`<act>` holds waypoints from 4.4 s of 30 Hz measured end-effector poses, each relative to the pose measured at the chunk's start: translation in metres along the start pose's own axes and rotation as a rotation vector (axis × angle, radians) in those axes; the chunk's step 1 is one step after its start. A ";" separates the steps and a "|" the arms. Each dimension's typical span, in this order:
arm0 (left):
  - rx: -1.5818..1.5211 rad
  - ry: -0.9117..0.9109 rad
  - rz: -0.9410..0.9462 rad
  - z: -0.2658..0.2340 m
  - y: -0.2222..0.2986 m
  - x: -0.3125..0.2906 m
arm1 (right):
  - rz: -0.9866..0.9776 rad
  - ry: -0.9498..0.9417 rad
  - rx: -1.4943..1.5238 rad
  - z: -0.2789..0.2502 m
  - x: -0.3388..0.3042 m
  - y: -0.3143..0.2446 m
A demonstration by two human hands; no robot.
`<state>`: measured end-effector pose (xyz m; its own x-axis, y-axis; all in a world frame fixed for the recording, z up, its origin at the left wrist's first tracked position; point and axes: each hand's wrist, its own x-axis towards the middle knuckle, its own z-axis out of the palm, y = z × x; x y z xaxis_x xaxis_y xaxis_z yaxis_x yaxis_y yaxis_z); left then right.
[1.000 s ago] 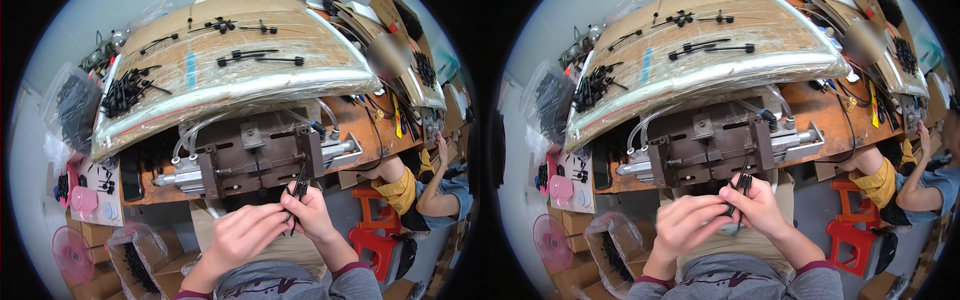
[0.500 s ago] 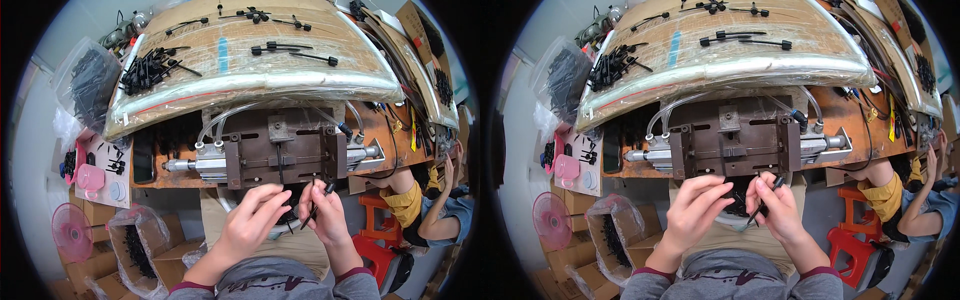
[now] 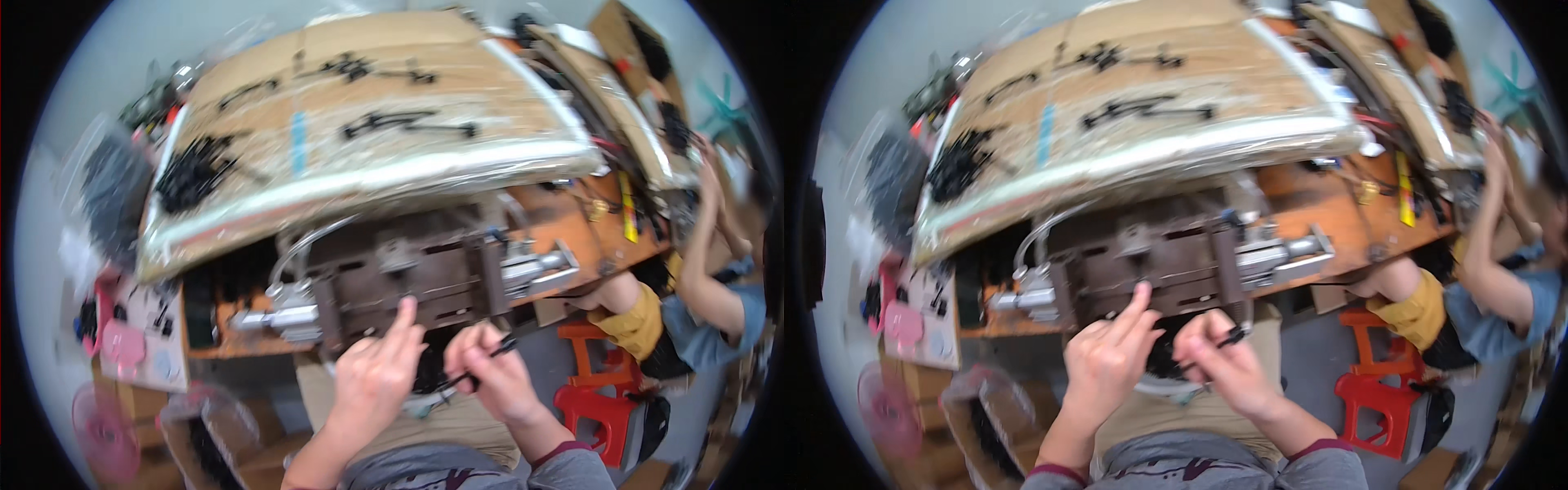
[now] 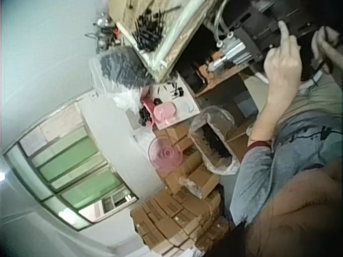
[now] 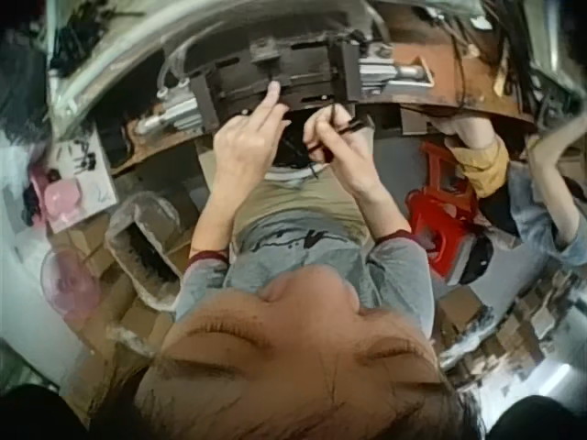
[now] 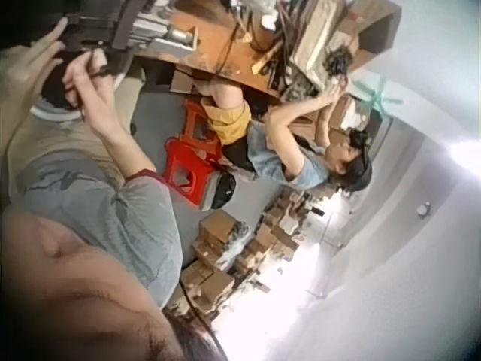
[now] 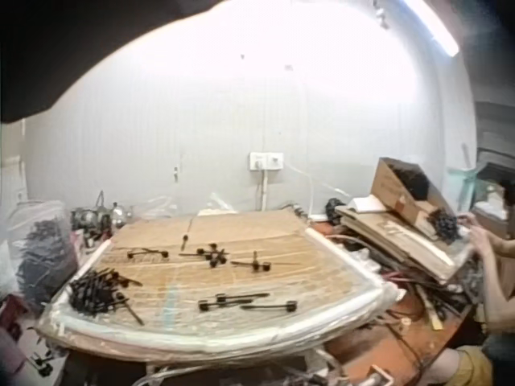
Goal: The worker is using a pneumatic machine to assemble or press-fit small black plastic components together.
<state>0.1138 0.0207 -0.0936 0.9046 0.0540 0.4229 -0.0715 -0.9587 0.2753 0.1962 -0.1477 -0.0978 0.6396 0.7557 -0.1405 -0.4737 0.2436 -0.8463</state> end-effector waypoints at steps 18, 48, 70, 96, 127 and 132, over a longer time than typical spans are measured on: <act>-0.748 -0.004 -0.211 -0.044 0.058 0.000 | -1.110 0.098 -1.238 -0.011 0.017 0.027; -0.474 0.032 0.194 -0.042 0.028 -0.024 | -0.116 -0.103 0.100 0.013 0.007 0.006; -0.015 0.132 -0.073 0.014 0.006 -0.012 | -0.110 -0.032 0.024 -0.002 -0.014 0.003; -0.583 0.271 0.030 -0.044 0.022 0.001 | -0.018 -0.101 -0.036 0.019 0.030 -0.039; -0.125 0.096 -0.092 0.004 0.000 -0.003 | -0.822 0.004 -1.165 0.016 0.186 -0.172; -0.477 0.415 -0.240 -0.024 0.008 0.004 | -0.303 -0.067 -0.556 0.018 0.120 -0.135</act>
<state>0.1066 0.0196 -0.0685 0.6890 0.4441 0.5728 -0.1524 -0.6838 0.7136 0.3262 -0.0788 0.0086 0.6479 0.7437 0.1644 0.1187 0.1146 -0.9863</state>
